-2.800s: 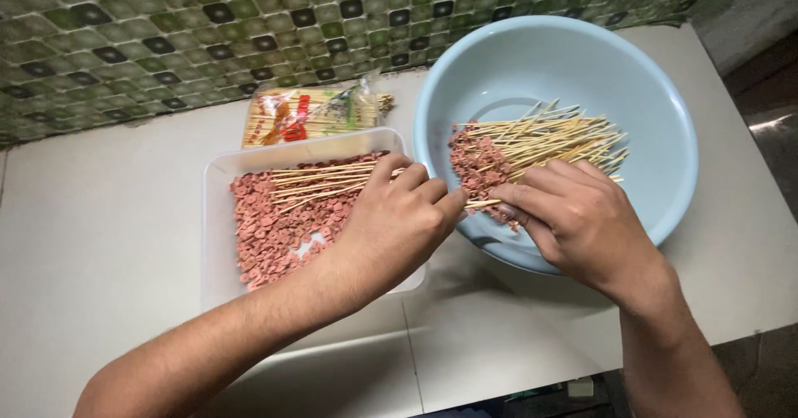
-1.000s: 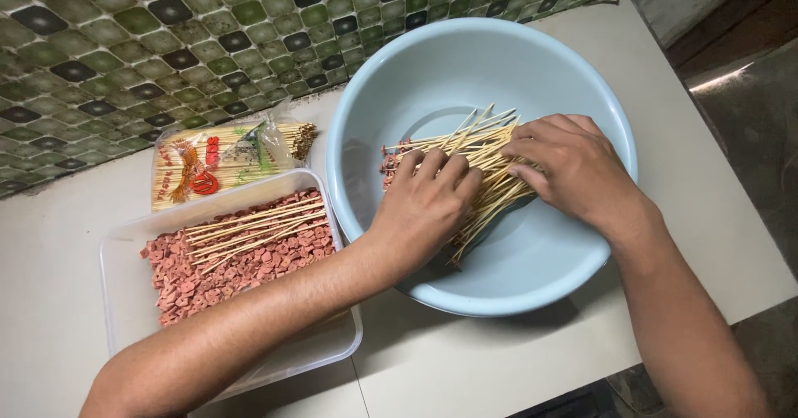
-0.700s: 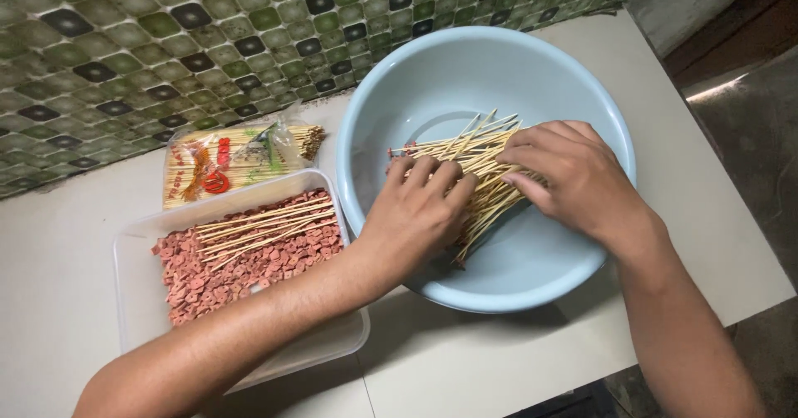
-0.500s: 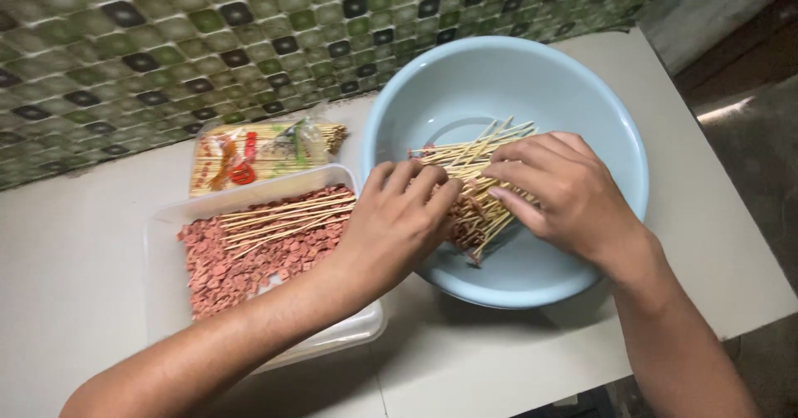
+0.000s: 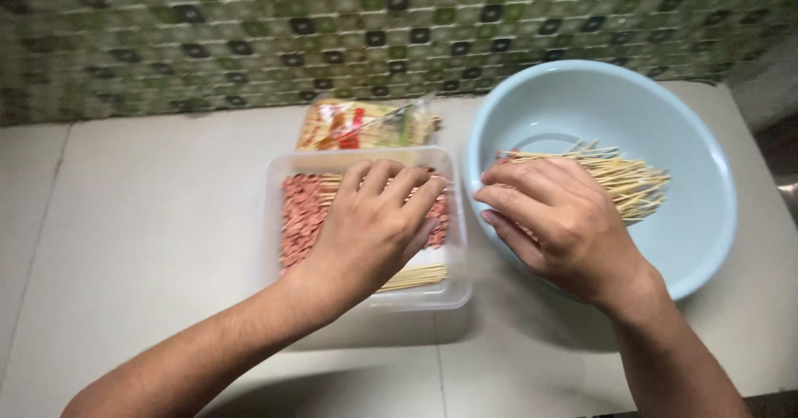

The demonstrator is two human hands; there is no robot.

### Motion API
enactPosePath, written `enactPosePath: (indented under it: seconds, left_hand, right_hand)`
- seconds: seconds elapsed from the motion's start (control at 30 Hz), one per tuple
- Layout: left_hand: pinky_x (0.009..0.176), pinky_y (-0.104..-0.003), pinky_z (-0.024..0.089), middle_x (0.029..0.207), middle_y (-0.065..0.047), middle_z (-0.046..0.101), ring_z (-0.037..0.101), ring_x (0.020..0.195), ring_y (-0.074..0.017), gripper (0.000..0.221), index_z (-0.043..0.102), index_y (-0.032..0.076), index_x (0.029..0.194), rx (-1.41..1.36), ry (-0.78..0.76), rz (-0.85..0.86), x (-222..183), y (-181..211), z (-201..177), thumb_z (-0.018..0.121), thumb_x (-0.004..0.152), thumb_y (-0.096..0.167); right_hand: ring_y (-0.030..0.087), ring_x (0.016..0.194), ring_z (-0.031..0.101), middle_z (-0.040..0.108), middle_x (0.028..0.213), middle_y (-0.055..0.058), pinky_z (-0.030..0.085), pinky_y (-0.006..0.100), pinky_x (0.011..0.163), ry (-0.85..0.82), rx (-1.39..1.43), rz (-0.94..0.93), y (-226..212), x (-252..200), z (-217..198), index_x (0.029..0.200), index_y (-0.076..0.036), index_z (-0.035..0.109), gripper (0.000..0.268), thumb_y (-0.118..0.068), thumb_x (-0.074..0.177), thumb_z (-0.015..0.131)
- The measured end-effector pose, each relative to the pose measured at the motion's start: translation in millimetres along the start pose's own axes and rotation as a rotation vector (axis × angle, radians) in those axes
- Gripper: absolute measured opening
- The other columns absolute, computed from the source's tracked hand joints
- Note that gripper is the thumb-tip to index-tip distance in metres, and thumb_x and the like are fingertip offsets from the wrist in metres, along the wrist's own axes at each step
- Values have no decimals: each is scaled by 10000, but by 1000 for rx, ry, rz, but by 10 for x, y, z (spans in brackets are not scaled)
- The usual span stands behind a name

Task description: Skewering small pieces of processed meat onto wooden sticks

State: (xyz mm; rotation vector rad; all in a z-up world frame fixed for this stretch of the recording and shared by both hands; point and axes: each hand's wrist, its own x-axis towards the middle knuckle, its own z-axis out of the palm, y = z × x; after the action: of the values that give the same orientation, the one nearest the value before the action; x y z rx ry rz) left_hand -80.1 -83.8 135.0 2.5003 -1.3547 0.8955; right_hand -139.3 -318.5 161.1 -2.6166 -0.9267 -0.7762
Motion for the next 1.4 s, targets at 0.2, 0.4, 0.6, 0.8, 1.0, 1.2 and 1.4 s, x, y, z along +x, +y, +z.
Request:
enactPosePath:
  seconds: [0.2, 0.4, 0.6, 0.8, 1.0, 1.2, 1.4]
  left_hand:
    - [813, -404, 426, 1050, -1, 662, 593, 914, -240, 273, 641, 139, 1119, 1, -6, -57, -391, -217, -165, 736, 882, 235]
    - [859, -422, 432, 1061, -11, 665, 592, 939, -267, 362, 631, 146, 1107, 51, -72, -68, -678, -457, -272, 795, 848, 338]
    - [877, -389, 445, 1077, 3, 678, 599, 940, -242, 314, 649, 157, 1115, 57, -62, -99, -801, -639, -235, 771, 867, 305]
    - [850, -392, 440, 1023, 9, 662, 579, 936, -243, 395, 645, 179, 1102, 86, -176, -132, -833, -845, -33, 769, 845, 452]
    - [806, -399, 464, 933, -15, 650, 580, 908, -257, 380, 669, 161, 1074, 81, -259, -137, -847, -944, 318, 797, 826, 419]
    - [822, -436, 475, 888, -70, 663, 610, 913, -271, 321, 715, 137, 1000, 3, -292, -119, -1009, -1061, 992, 831, 727, 260]
    - [822, -433, 464, 904, -115, 676, 597, 934, -290, 188, 747, 105, 1021, -80, -427, -136, -964, -989, 1029, 750, 836, 135]
  right_hand:
    - [297, 921, 643, 706, 1126, 72, 474, 437, 857, -5, -2, -44, -258, 238, 226, 1112, -92, 693, 108, -132, 1025, 644]
    - [317, 955, 670, 711, 1190, 117, 460, 426, 770, -23, 53, -83, -438, 459, 502, 1166, -83, 701, 166, -131, 1016, 649]
    - [300, 958, 668, 706, 1131, 93, 482, 410, 801, -28, 78, -92, -501, 699, 690, 1163, -71, 696, 153, -127, 1025, 660]
    - [280, 932, 675, 714, 1096, 62, 486, 393, 787, -72, 64, -45, -368, 812, 951, 1074, -107, 689, 76, -154, 1019, 667]
    - [314, 861, 638, 654, 966, 74, 497, 421, 788, -153, 103, 28, -218, 822, 1241, 1074, -86, 670, 115, -78, 960, 671]
    - [259, 895, 723, 721, 949, 29, 550, 436, 779, -450, 63, 249, -32, 743, 1641, 1025, -173, 756, 194, -152, 832, 762]
    - [221, 935, 702, 693, 987, 13, 545, 382, 814, -608, 62, 318, -4, 690, 1847, 1074, -210, 763, 234, -170, 844, 746]
